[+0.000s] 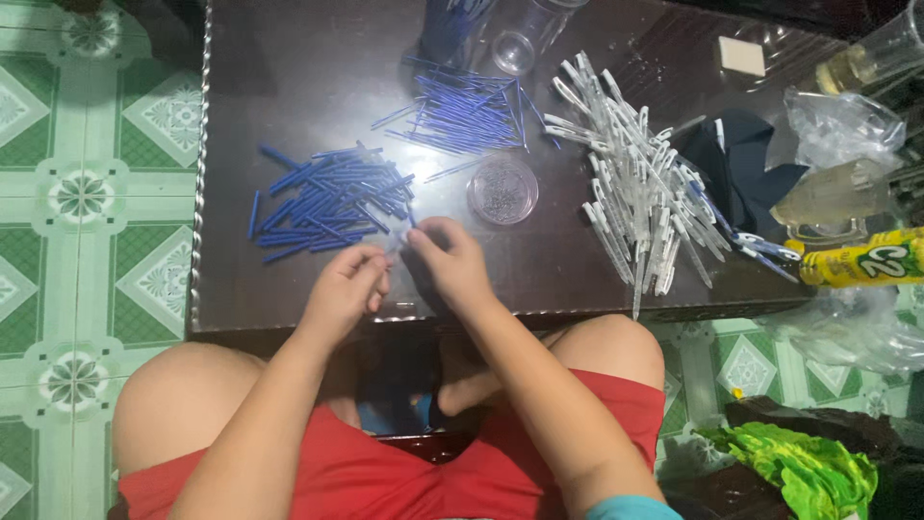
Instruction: The person assembles pens by inserting ink refills into pen barrels and then placing the finished pens into a container.
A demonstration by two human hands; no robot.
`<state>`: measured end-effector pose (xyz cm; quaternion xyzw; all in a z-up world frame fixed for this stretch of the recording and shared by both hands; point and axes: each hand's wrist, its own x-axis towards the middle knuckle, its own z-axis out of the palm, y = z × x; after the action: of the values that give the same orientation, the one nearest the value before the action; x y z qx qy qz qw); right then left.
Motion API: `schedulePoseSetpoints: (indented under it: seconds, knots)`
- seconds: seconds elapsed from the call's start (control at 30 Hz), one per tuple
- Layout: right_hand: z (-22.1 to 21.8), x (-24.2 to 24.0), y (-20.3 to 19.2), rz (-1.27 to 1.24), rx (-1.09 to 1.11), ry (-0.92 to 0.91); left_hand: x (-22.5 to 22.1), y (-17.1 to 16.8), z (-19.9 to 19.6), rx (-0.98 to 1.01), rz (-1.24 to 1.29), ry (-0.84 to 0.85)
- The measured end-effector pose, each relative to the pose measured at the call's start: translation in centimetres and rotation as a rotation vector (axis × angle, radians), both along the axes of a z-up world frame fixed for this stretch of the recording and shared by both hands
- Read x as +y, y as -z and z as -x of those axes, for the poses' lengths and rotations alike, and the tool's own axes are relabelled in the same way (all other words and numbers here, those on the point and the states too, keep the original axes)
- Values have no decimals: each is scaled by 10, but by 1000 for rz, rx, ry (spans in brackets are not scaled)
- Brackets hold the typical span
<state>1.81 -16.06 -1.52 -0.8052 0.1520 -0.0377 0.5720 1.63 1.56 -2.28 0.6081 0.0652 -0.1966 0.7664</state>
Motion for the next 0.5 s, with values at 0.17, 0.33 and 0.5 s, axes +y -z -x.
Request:
schedulePoseSetpoints:
  seconds: [0.17, 0.33, 0.5]
  knots:
    - [35, -7, -28, -776, -39, 46, -5, -10, 5, -68, -171, 232]
    - [40, -15, -14, -1061, -33, 124, -9, -22, 10, -185, -353, 262]
    - [36, -21, -12, -1231, -64, 130, -11, -22, 11, -422, -458, 305]
